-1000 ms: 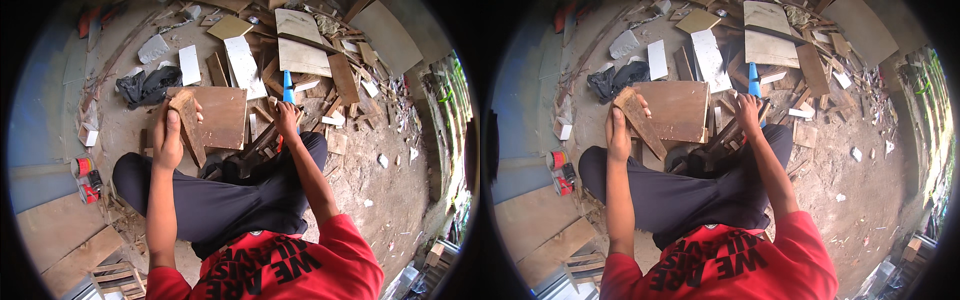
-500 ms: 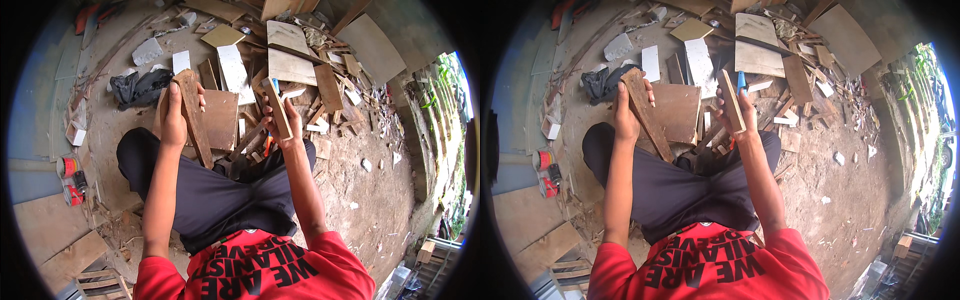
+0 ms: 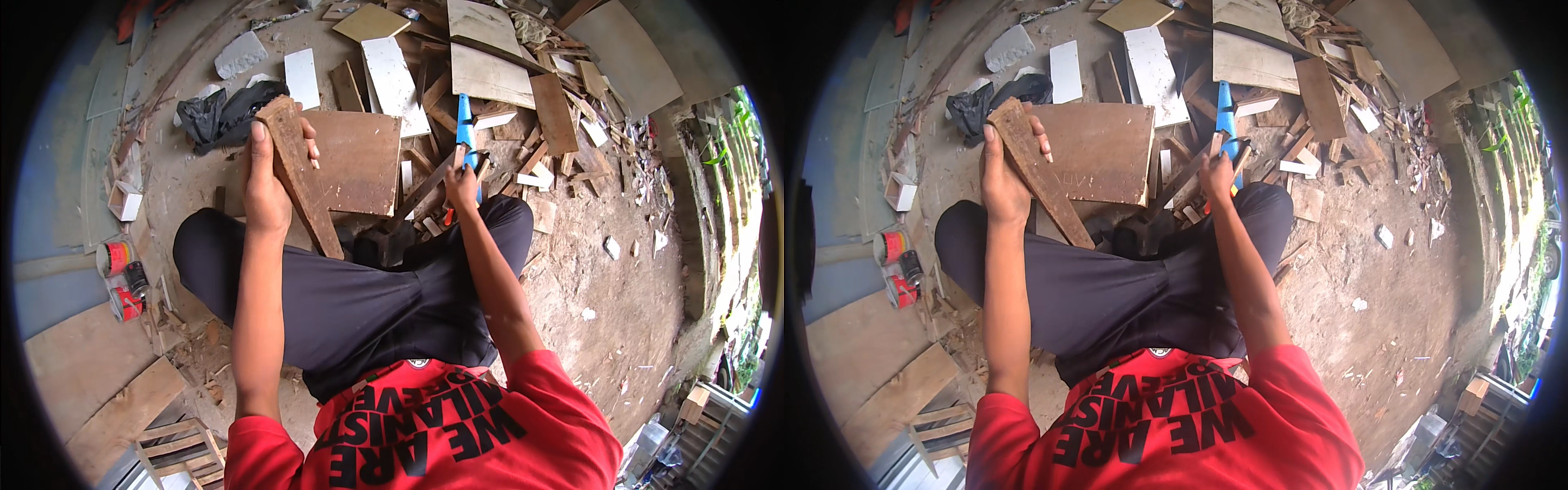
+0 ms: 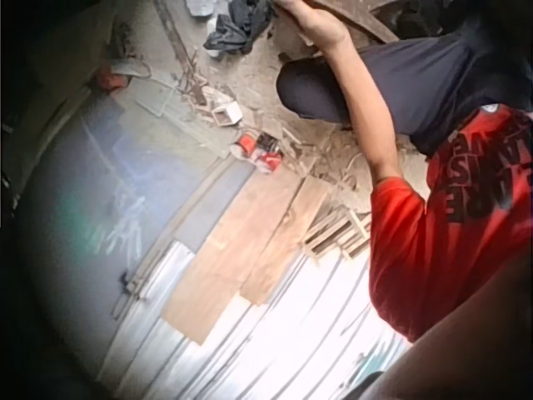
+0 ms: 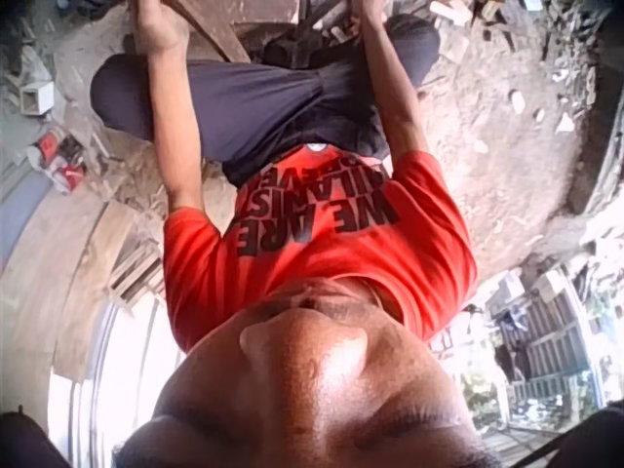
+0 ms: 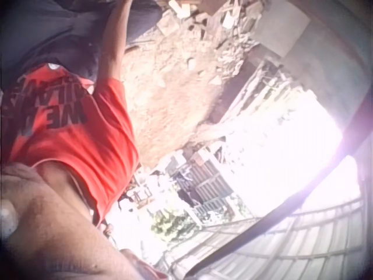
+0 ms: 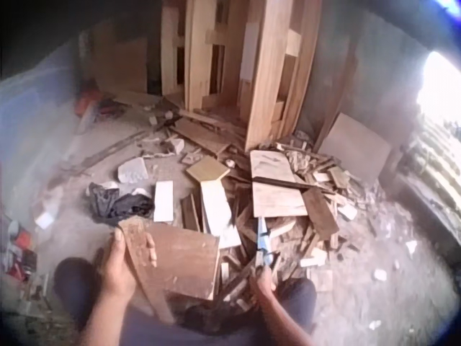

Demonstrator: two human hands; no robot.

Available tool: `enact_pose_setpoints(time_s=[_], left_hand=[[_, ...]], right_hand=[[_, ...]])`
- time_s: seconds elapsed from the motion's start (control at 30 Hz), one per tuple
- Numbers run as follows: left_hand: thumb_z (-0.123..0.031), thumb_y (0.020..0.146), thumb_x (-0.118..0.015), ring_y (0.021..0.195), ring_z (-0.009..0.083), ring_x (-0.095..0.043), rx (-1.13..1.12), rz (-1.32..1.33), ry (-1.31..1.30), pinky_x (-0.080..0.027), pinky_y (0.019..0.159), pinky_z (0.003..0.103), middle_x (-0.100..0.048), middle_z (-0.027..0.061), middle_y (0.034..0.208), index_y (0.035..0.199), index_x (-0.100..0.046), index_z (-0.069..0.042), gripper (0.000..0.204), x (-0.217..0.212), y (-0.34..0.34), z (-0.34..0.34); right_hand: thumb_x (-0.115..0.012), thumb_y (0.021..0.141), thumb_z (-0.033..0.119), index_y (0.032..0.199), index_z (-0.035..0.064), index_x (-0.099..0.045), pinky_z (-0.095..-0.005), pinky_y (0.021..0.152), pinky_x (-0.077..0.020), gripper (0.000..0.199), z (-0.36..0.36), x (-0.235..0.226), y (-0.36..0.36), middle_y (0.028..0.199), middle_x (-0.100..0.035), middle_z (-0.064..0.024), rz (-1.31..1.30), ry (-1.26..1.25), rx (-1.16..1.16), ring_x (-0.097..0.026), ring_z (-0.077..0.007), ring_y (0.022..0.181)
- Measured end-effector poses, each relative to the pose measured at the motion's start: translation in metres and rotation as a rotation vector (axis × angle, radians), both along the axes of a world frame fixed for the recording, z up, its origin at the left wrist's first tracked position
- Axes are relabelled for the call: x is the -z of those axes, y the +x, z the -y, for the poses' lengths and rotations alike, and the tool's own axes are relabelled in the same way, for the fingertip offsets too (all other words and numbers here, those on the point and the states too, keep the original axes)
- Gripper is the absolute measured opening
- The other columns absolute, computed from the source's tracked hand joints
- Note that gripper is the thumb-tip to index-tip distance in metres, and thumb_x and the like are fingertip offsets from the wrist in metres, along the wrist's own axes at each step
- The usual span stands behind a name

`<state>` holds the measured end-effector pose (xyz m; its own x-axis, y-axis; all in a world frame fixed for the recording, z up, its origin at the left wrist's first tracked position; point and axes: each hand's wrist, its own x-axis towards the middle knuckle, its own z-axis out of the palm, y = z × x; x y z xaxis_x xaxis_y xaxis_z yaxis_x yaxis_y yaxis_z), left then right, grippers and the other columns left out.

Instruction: The person sits on the floor and uses a hammer to drive nails into small wooden pieces, assembling them into a rectangular frame. They repeatedly position the wood, hammer the nails, and inspect the joints.

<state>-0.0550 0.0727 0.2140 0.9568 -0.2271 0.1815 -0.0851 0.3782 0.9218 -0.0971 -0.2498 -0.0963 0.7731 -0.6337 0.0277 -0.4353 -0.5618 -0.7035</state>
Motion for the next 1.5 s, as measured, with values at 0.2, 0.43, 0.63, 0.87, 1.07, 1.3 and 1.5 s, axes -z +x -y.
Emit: enact_pose_setpoints(time_s=[0.2, 0.43, 0.63, 0.87, 1.07, 1.3, 1.5], left_hand=[[-0.051, 0.104, -0.035, 0.086, 0.0207, -0.056, 0.009, -0.057, -0.018, -0.047, 0.075, 0.034, -0.055, 0.0127, 0.102, 0.135, -0.042, 0.004, 0.063, 0.002, -0.013, -0.01], [-0.051, 0.103, -0.035, 0.084, 0.0206, -0.056, -0.115, -0.101, 0.038, -0.047, 0.073, 0.032, -0.057, 0.013, 0.103, 0.134, -0.043, 0.003, 0.064, 0.009, -0.023, -0.017], [-0.052, 0.103, -0.037, 0.089, 0.0206, -0.055, -0.014, -0.118, 0.081, -0.046, 0.077, 0.034, -0.054, 0.0107, 0.108, 0.138, -0.04, 0.001, 0.063, 0.014, -0.017, -0.006], [-0.052, 0.103, -0.036, 0.087, 0.0208, -0.055, 0.027, -0.11, 0.114, -0.046, 0.076, 0.034, -0.054, 0.0123, 0.105, 0.137, -0.039, 0.002, 0.064, 0.01, -0.009, 0.026], [-0.052, 0.103, -0.035, 0.087, 0.0207, -0.055, 0.065, -0.114, 0.127, -0.046, 0.076, 0.034, -0.054, 0.0127, 0.105, 0.136, -0.04, 0.004, 0.065, 0.009, -0.006, 0.047], [-0.051, 0.104, -0.034, 0.087, 0.0209, -0.056, 0.119, -0.068, 0.115, -0.047, 0.076, 0.034, -0.055, 0.0128, 0.105, 0.134, -0.042, 0.004, 0.064, 0.007, 0.002, 0.063], [-0.049, 0.103, -0.04, 0.088, 0.0206, -0.059, 0.105, -0.098, 0.105, -0.05, 0.075, 0.033, -0.058, 0.0149, 0.108, 0.131, -0.046, 0.004, 0.06, 0.005, 0.007, 0.069]], right_hand=[[-0.064, 0.084, 0.011, 0.113, -0.0021, -0.058, -0.0468, 0.09, -0.0486, 0.032, -0.045, 0.0, 0.02, 0.113, -0.059, -0.0255, -0.027, -0.229, -0.523, -0.057, -0.0419, 0.105], [-0.057, 0.082, 0.01, 0.118, -0.005, -0.052, -0.0418, 0.089, -0.0473, 0.04, -0.076, 0.052, 0.041, 0.108, -0.064, -0.0168, -0.411, -0.409, -0.505, -0.059, -0.0314, 0.105], [-0.068, 0.08, 0.025, 0.115, -0.0019, -0.056, -0.0388, 0.088, -0.0405, 0.046, -0.079, 0.058, 0.04, 0.104, -0.066, -0.0122, -0.434, -0.543, -0.497, -0.059, -0.0265, 0.104], [-0.08, 0.072, 0.034, 0.113, 0.0013, -0.057, -0.0405, 0.091, -0.0402, 0.058, -0.077, 0.041, 0.036, 0.111, -0.062, -0.0147, -0.377, -0.359, -0.447, -0.058, -0.0304, 0.104], [-0.08, 0.072, 0.016, 0.124, -0.0027, -0.051, -0.0489, 0.092, -0.0449, 0.063, -0.06, 0.011, 0.027, 0.119, -0.051, -0.0242, 0.114, 0.166, -0.266, -0.053, -0.0443, 0.107], [-0.066, 0.087, 0.012, 0.131, -0.0065, -0.052, -0.032, 0.093, -0.0474, 0.05, -0.039, -0.049, 0.031, 0.121, -0.063, -0.0183, 0.414, 0.619, -0.074, -0.063, -0.0258, 0.106], [-0.054, 0.102, 0.029, 0.128, -0.0018, -0.056, -0.0265, 0.066, -0.0552, 0.041, -0.04, -0.193, -0.025, 0.097, -0.068, -0.0062, 0.35, 1.401, -0.376, -0.066, -0.0108, 0.081]])
